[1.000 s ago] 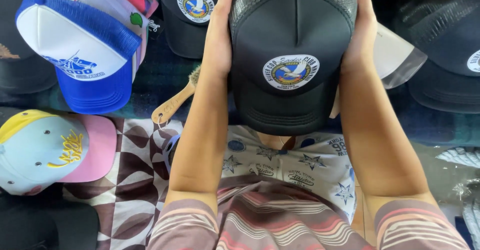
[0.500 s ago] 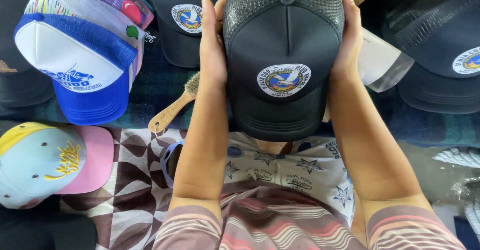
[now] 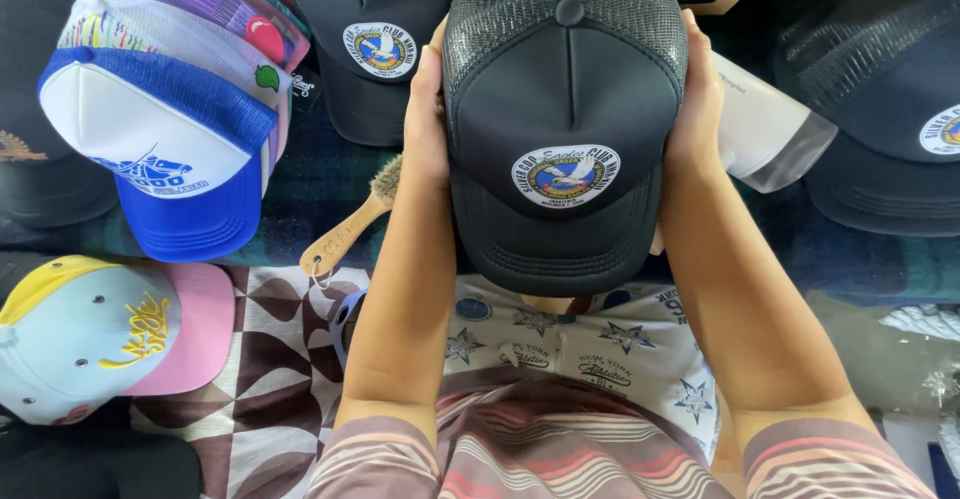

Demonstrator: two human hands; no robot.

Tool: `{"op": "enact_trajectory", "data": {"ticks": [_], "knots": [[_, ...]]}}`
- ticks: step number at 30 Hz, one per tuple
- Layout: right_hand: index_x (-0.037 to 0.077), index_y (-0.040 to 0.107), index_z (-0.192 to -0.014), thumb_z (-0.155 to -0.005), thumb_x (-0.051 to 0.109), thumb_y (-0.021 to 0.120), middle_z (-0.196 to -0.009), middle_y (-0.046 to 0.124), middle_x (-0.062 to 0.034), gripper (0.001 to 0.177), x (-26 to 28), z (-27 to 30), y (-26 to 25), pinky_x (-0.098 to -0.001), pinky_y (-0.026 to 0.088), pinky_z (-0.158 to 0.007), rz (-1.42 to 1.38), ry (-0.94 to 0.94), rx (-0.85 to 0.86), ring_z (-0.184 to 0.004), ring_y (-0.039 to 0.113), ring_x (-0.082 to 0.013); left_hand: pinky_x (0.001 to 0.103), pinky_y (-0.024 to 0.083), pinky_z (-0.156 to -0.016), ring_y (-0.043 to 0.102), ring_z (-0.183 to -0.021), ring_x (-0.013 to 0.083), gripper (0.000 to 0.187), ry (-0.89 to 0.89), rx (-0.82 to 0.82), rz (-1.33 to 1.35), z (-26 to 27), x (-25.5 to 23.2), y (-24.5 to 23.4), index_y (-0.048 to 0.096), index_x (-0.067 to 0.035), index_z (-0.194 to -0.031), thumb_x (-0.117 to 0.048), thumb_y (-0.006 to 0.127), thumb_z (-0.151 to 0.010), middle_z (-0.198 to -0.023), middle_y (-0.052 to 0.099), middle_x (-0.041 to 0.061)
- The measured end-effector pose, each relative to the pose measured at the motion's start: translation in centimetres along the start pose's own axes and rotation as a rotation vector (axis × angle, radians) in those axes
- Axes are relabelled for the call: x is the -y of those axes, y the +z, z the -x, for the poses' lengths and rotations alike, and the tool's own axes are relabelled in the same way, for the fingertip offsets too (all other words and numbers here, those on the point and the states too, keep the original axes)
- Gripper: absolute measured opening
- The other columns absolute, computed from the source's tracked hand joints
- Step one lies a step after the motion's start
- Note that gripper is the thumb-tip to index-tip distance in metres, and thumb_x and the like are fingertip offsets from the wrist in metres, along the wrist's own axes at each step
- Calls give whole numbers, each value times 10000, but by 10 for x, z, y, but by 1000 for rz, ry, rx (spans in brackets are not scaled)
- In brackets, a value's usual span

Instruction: Brushing and steaming a black baseball cap to clean and shape it.

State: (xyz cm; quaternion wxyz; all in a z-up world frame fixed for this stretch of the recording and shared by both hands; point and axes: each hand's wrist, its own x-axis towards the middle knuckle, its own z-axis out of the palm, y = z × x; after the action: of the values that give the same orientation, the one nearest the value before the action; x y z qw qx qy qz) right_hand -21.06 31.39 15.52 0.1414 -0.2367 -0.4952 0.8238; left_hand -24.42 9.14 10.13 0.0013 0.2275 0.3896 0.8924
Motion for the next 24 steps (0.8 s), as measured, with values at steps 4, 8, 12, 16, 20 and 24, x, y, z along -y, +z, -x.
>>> {"op": "enact_trajectory", "data": {"ticks": [4, 8, 12, 16, 20, 24], "knots": [[161, 751, -1043, -823, 472, 650, -968, 731, 17, 394, 1, 3, 0, -260, 530, -874, 110, -37, 8, -935, 672, -91, 413, 349, -1294, 468, -1484, 278, 573, 5, 11, -8, 3, -1, 1, 423, -22, -1572, -408, 422, -1148, -1566, 512, 163], [115, 759, -1192, -799, 452, 663, -1123, 785, -43, 525, -1, 0, -1, -282, 560, -964, 13, -23, 45, -1073, 729, -145, 409, 330, -1306, 461, -1491, 267, 571, 28, 56, -22, 0, 0, -2, 428, -16, -1569, -414, 406, -1160, -1570, 509, 160], [145, 765, -1096, -813, 472, 647, -1020, 768, -13, 448, 0, 0, -2, -275, 549, -897, 80, -28, 37, -977, 707, -120, 422, 336, -1309, 462, -1494, 273, 576, 23, 38, 0, 3, -2, 2, 416, -17, -1577, -411, 426, -1157, -1574, 507, 163], [150, 770, -1137, -821, 469, 645, -1071, 771, -15, 465, -1, -3, -4, -272, 545, -921, 100, -62, 52, -1029, 710, -119, 407, 355, -1286, 473, -1478, 272, 570, -2, -13, -23, 3, -3, 4, 433, -24, -1564, -405, 435, -1141, -1556, 522, 159], [148, 766, -1133, -826, 473, 625, -1066, 774, -15, 468, 1, 2, -2, -271, 546, -917, 99, -45, 66, -1019, 714, -122, 399, 375, -1275, 486, -1470, 267, 576, -4, -37, -84, 4, -7, 5, 442, -32, -1558, -417, 435, -1130, -1547, 535, 152], [135, 762, -1156, -817, 469, 642, -1115, 776, -32, 491, -1, -1, -3, -282, 559, -970, 80, -73, 77, -1074, 725, -138, 402, 351, -1290, 468, -1482, 257, 554, 21, -14, -79, 4, -5, 2, 453, -30, -1555, -403, 436, -1146, -1559, 522, 143]]}}
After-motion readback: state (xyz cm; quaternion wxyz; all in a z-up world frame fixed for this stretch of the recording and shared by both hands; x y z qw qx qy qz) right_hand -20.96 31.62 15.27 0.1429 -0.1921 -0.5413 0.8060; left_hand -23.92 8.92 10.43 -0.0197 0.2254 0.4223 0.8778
